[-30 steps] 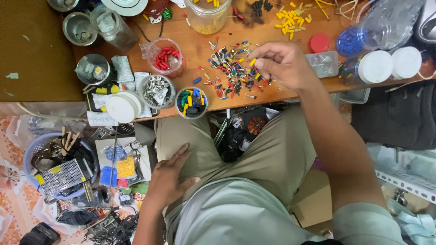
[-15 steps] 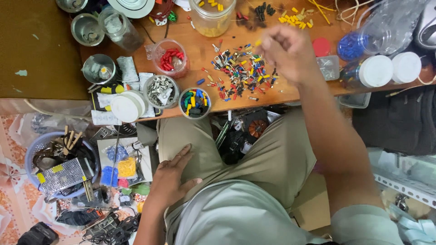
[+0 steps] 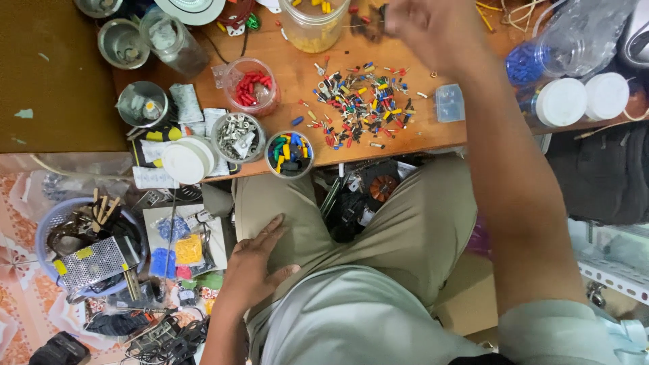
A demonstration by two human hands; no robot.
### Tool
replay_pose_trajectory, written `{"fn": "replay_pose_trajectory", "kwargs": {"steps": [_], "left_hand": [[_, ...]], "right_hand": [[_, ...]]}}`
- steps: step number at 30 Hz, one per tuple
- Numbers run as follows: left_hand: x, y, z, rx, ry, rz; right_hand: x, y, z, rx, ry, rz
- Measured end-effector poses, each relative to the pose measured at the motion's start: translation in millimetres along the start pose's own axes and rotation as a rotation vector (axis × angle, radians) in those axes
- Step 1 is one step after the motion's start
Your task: The person sits on the floor and sorts small electronic components, such as connectors and caps, from a pile on a table. They pick up items, separate them by type, and place them into various containers and jars.
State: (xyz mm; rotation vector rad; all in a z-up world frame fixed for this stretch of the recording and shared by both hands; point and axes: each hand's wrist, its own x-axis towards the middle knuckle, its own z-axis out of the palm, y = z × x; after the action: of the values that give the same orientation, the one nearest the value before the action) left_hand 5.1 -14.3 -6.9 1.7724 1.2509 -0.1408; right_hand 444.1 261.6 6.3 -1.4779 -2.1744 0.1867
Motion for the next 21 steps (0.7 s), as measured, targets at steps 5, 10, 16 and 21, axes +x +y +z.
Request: {"fn": "replay_pose_trajectory", "kwargs": {"steps": [5, 10, 16, 21], "left_hand": [[6, 11, -20, -0.064, -0.022, 0.024], [9, 7, -13, -0.039, 0.01, 0.042], [21, 50, -13, 0.039, 0.111, 0.153], [90, 128, -20, -0.142, 0.336, 0.42]], "right_hand": [[-43, -2, 11, 0.052, -0.392, -0.162], [-50, -3, 26, -0.02, -0.455, -0.025], [-50, -24, 22, -0.15, -0.496, 0.025], [-56, -26, 21, -0.161, -0.468, -0.008]]}}
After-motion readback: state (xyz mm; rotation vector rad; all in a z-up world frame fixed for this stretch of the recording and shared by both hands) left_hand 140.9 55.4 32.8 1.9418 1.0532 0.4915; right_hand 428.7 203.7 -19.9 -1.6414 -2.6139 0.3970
